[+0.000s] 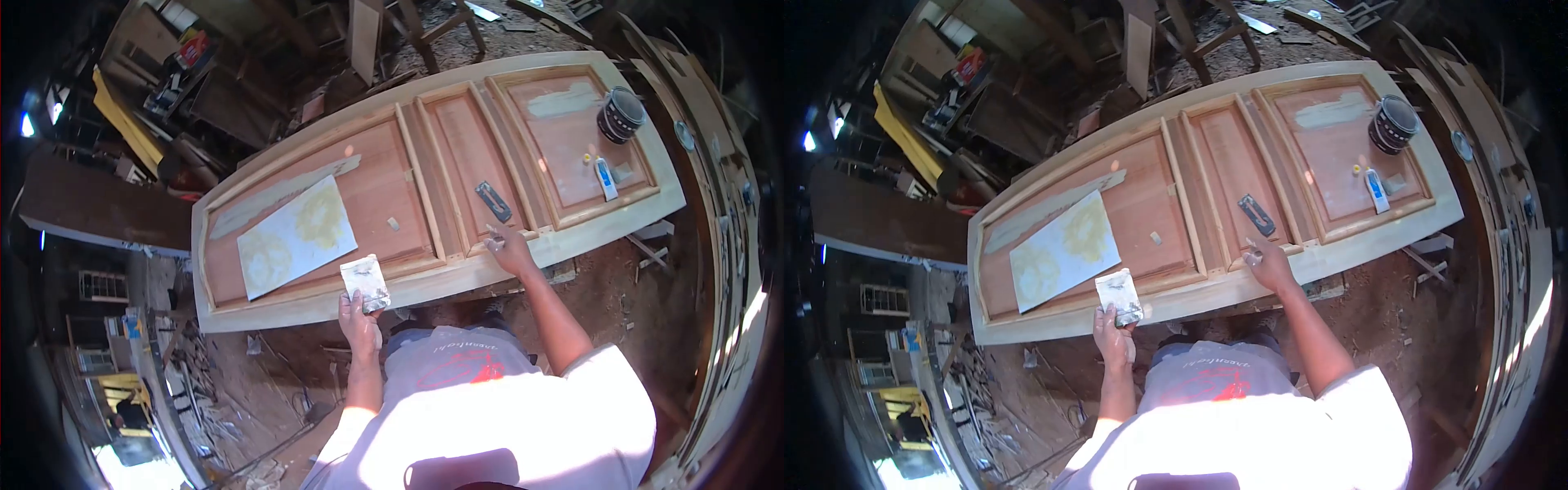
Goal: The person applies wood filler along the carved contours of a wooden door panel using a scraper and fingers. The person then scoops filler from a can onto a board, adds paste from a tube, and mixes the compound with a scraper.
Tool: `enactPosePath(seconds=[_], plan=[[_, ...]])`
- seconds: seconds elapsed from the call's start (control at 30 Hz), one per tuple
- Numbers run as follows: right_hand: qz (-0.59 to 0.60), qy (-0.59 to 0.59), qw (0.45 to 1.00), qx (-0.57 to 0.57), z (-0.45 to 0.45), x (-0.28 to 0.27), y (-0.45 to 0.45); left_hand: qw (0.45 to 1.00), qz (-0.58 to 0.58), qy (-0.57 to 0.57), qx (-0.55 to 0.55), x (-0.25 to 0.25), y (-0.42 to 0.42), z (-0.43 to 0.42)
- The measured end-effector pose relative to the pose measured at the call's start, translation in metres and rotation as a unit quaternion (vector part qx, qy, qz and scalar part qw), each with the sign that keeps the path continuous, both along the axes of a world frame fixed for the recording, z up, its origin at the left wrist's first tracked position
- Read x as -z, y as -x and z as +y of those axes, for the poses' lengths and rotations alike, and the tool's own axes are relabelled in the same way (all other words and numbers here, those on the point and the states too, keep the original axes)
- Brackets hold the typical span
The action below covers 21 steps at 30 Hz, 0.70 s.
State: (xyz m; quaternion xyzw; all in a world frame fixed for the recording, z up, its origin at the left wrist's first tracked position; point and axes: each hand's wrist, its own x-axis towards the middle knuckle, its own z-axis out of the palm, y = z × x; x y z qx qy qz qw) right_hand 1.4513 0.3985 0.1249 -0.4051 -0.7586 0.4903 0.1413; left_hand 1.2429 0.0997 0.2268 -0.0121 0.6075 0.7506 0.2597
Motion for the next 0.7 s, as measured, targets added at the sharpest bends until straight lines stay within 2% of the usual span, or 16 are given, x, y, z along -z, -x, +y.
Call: enactPosePath(seconds=[0.03,0.13,0.23,0.33,0.53,0.6,0.63,0.67,0.7], plan=[[0.002,-0.044,0.999,-0.018,0.004,0.014,0.008,1.000,0.013,-0.009,0.004,-0.003,-0.001,-0.001],[-0.035,-0.235,0.970,0.043,0.012,0.037,0.028,0.999,0.028,0.033,-0.006,-0.013,-0.004,-0.001],[-0.166,-0.308,0.934,0.068,0.031,0.045,0.049,0.997,0.052,0.051,0.001,-0.019,0.000,-0.005],[-0.260,-0.220,0.940,0.032,0.053,0.048,0.056,0.987,0.146,0.060,0.012,-0.023,0.007,-0.009],[-0.268,-0.192,0.942,0.069,0.059,0.042,0.061,0.976,0.214,0.039,0.024,-0.047,0.024,-0.022],[-0.260,-0.167,0.947,0.082,0.052,0.040,0.060,0.961,0.263,0.080,0.037,-0.054,0.033,-0.028],[-0.190,-0.029,0.977,0.089,0.059,0.055,0.056,0.965,0.253,0.060,0.030,-0.059,0.036,-0.027],[-0.116,0.110,0.983,0.091,0.071,0.082,0.052,0.969,0.243,0.041,0.022,-0.065,0.038,-0.027],[-0.041,0.248,0.964,0.091,0.073,0.096,0.049,0.970,0.240,0.038,0.023,-0.069,0.043,-0.030]])
